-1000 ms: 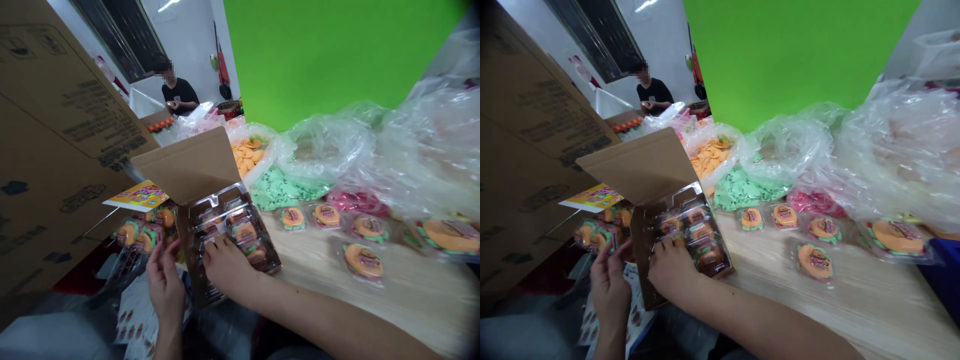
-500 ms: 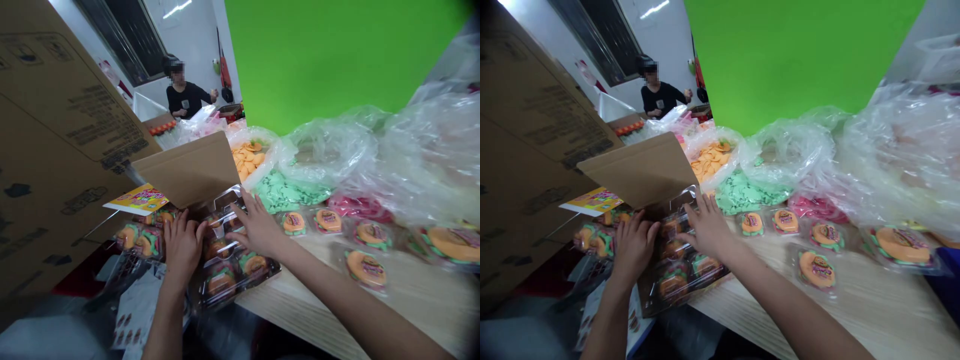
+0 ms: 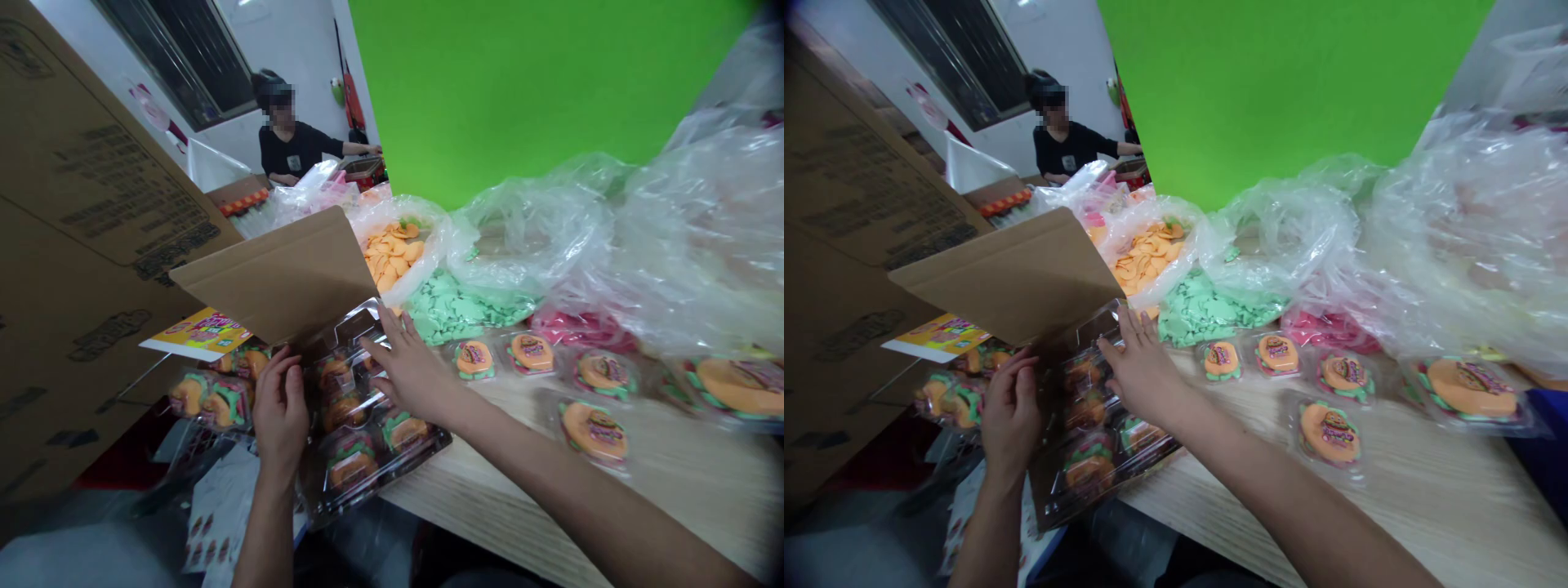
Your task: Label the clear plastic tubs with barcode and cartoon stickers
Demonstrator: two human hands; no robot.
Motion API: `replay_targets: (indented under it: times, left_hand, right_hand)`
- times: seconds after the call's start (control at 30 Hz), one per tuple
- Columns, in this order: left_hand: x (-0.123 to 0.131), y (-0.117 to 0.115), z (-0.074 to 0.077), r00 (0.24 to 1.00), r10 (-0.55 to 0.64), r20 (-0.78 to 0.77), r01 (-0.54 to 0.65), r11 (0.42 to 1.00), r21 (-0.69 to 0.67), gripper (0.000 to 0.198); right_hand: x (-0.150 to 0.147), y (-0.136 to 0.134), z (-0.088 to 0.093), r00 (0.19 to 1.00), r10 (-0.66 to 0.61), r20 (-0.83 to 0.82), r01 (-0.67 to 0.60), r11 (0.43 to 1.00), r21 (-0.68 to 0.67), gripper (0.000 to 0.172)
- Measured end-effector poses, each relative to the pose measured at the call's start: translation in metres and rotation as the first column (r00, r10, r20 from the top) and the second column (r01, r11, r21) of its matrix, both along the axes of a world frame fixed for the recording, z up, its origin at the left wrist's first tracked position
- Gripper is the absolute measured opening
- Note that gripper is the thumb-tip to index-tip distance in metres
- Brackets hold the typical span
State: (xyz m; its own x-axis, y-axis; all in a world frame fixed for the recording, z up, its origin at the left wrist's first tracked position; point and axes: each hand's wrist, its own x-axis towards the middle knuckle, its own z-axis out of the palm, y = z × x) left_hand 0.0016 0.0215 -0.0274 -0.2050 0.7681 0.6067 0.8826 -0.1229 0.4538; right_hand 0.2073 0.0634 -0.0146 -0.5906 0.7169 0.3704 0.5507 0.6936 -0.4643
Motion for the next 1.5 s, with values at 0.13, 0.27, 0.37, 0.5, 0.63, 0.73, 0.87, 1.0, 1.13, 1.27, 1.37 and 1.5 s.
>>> replay_targets:
  times: [0.13, 0.27, 0.37, 0.5, 0.63, 0.73, 0.87, 1.0, 1.13, 1.27, 1.37, 1.5]
  left_hand:
    - [0.001, 0.001, 0.001, 1.000, -0.026, 0.014, 0.027, 0.999, -0.025, 0.023]
    - [0.003, 0.001, 0.000, 0.992, 0.021, 0.126, -0.030, 0.997, 0.068, 0.030]
    - [0.004, 0.000, -0.001, 0.983, 0.031, 0.178, -0.052, 0.992, 0.112, 0.030]
    - [0.003, 0.000, -0.001, 0.983, 0.029, 0.179, -0.052, 0.991, 0.124, 0.030]
    - [-0.001, 0.000, 0.000, 0.996, 0.019, 0.084, -0.026, 0.996, 0.085, 0.031]
    - [-0.007, 0.000, 0.000, 0.999, -0.024, -0.049, 0.024, 1.000, 0.003, 0.031]
    - [-0.013, 0.000, -0.003, 0.963, -0.088, -0.254, 0.053, 0.989, -0.140, 0.025]
    - [-0.009, -0.001, -0.004, 0.924, -0.032, -0.382, -0.038, 0.983, -0.177, 0.030]
    - [-0.001, 0.000, -0.005, 0.902, 0.031, -0.431, -0.126, 0.973, -0.194, 0.035]
    - [0.001, 0.003, -0.002, 0.895, 0.016, -0.446, -0.139, 0.960, -0.243, 0.043]
    - [0.002, 0.004, 0.004, 0.894, 0.007, -0.449, -0.136, 0.957, -0.255, 0.044]
    - [0.003, 0.007, 0.006, 0.893, 0.083, -0.443, -0.188, 0.962, -0.197, 0.045]
  right_hand:
    - [-0.002, 0.002, 0.006, 0.998, -0.031, -0.058, 0.028, 0.998, -0.051, 0.053]
    - [0.003, 0.014, 0.006, 0.981, -0.134, -0.137, 0.115, 0.984, -0.139, 0.056]
    - [0.006, 0.024, 0.007, 0.974, -0.173, -0.149, 0.146, 0.974, -0.174, 0.055]
    - [-0.004, 0.023, 0.009, 0.980, -0.184, -0.080, 0.171, 0.975, -0.144, 0.051]
    - [-0.021, 0.010, 0.004, 0.986, -0.156, 0.058, 0.159, 0.985, -0.064, 0.042]
    - [-0.027, 0.008, -0.003, 0.983, -0.098, 0.152, 0.102, 0.995, -0.016, 0.038]
    - [-0.015, 0.009, -0.004, 0.978, -0.078, 0.195, 0.078, 0.997, 0.012, 0.040]
    - [0.018, -0.012, -0.001, 0.984, 0.071, 0.165, -0.071, 0.997, -0.003, 0.057]
    - [0.043, -0.042, -0.013, 0.947, 0.274, 0.169, -0.272, 0.962, -0.037, 0.065]
    - [0.043, -0.054, -0.025, 0.967, 0.214, 0.141, -0.222, 0.974, 0.042, 0.042]
    - [0.036, -0.055, -0.025, 0.979, 0.173, 0.104, -0.187, 0.970, 0.156, 0.037]
    - [0.033, -0.058, -0.027, 0.979, 0.173, 0.112, -0.196, 0.951, 0.240, 0.038]
